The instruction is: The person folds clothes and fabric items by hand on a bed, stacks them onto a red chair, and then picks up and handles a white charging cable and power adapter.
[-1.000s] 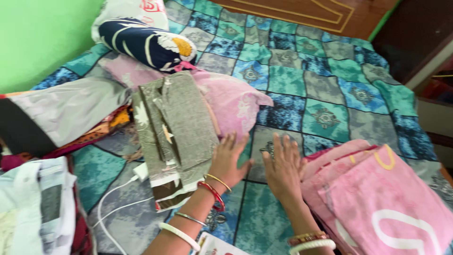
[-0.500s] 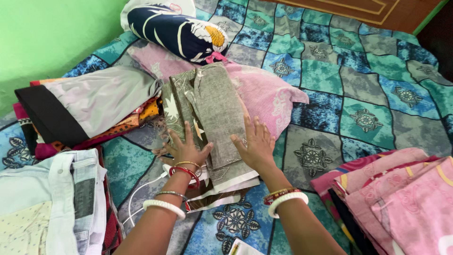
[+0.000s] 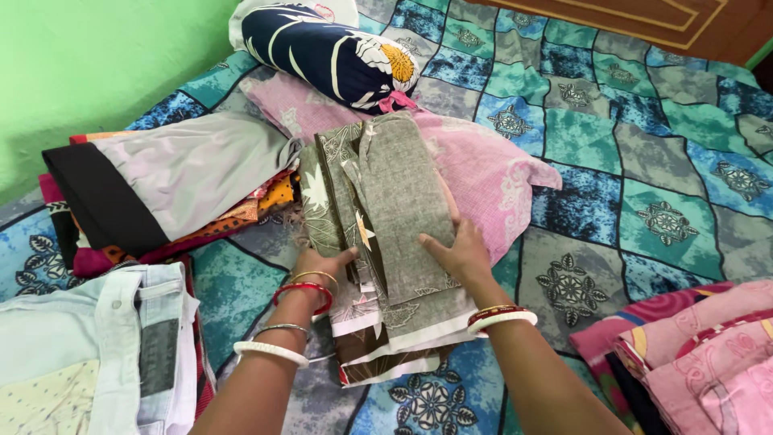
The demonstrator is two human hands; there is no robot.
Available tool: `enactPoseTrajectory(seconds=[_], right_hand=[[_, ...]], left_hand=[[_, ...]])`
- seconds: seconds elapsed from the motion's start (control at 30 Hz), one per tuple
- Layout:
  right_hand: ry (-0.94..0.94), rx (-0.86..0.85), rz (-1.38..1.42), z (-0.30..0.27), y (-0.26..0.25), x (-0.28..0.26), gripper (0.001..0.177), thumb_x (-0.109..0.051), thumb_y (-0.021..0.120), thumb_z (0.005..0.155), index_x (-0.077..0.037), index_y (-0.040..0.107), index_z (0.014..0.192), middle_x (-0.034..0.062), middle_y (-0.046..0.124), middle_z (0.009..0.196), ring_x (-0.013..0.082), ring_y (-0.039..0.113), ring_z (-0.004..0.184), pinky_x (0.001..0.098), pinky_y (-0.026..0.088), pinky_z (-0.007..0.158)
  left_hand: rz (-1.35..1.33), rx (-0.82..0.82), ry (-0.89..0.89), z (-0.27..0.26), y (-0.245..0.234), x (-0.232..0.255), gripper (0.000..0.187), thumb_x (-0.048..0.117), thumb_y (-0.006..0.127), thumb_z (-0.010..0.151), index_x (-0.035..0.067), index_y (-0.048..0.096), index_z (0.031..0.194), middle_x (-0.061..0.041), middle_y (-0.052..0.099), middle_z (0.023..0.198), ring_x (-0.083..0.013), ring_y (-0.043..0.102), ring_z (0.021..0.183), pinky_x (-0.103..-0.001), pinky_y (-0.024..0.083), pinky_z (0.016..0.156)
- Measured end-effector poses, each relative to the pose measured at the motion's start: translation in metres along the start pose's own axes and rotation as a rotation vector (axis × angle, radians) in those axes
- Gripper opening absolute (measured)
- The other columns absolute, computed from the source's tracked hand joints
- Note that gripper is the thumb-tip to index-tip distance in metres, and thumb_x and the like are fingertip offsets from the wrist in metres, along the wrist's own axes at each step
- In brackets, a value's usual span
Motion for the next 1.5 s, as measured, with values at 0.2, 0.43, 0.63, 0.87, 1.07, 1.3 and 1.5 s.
enactPoseTrajectory(seconds=[0.2,0.43,0.63,0.87,1.07,1.3,1.5], right_hand=[[0.146,-0.28,0.599,-0.019,-0.017,-0.027,0.089,-0.019,0.082,0.073,-0.012,0.041,0.152,0.0178,0.07,0.127,0.0291,0.07,0.111,0.0387,0.056,0.095],[-0.12,-0.21,0.794,-0.045,-0.013,-0.029,0.079,-0.003,0.073,0.08,-0.008,0.041,0.152,0.0146,0.069,0.131,0.0232,0.067,0.113,0.0346,0.053,0.098],[-0.296,-0.028,0.598,-0.075,-0.061,-0.032,0.066,-0.002,0.074,0.082,-0.002,0.049,0.144,0.0117,0.068,0.13,0.0199,0.063,0.117,0.0321,0.049,0.102],[-0.366,0.228,0.611,-0.132,-0.162,-0.012,0.052,0.001,0.073,0.084,0.001,0.057,0.134,0.0113,0.071,0.12,0.0177,0.065,0.108,0.0319,0.051,0.097],[-0.148,0.411,0.778,-0.197,-0.248,0.054,0.054,0.004,0.071,0.082,0.0,0.055,0.133,0.0118,0.072,0.115,0.0191,0.068,0.099,0.0332,0.056,0.088],[0.082,0.677,0.908,-0.277,-0.322,0.169,0.055,0.006,0.069,0.083,0.002,0.054,0.136,0.0154,0.071,0.119,0.0244,0.072,0.102,0.0372,0.059,0.09],[0.288,0.831,0.933,-0.315,-0.35,0.249,0.057,-0.001,0.07,0.085,0.001,0.049,0.138,0.0169,0.071,0.121,0.0265,0.072,0.109,0.036,0.059,0.096]], left_hand=[[-0.363,0.031,0.153,0.001,0.016,-0.003,0.085,0.045,0.092,0.06,-0.001,0.063,0.126,-0.019,0.075,0.121,-0.0319,0.074,0.108,-0.039,0.055,0.098],[-0.168,0.228,0.417,-0.022,0.03,-0.001,0.065,0.025,0.091,0.068,0.002,0.056,0.118,-0.023,0.072,0.115,-0.0427,0.068,0.107,-0.047,0.052,0.094],[-0.223,0.186,0.424,-0.085,0.021,0.039,0.057,0.017,0.084,0.074,0.003,0.054,0.121,-0.024,0.072,0.114,-0.0423,0.069,0.107,-0.046,0.053,0.092],[-0.204,0.136,0.596,-0.167,0.011,0.124,0.077,0.018,0.083,0.075,0.004,0.045,0.14,-0.027,0.069,0.116,-0.0447,0.065,0.109,-0.048,0.051,0.093],[-0.308,-0.092,0.893,-0.241,0.061,0.203,0.08,0.016,0.082,0.072,0.006,0.047,0.143,-0.022,0.07,0.121,-0.0405,0.067,0.114,-0.045,0.052,0.096],[-0.204,-0.389,1.048,-0.327,0.189,0.286,0.087,0.019,0.084,0.071,0.01,0.044,0.148,-0.019,0.066,0.132,-0.0392,0.063,0.119,-0.043,0.049,0.099],[-0.157,-0.55,1.25,-0.372,0.285,0.34,0.094,0.022,0.088,0.071,0.011,0.042,0.151,-0.021,0.064,0.139,-0.0379,0.062,0.127,-0.041,0.048,0.107]])
Point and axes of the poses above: each hand's wrist, its own z-axis towards the middle knuckle, its own y-axis out of the palm, x = y × z, the point moved 3 cm from there along z, towards the middle knuckle
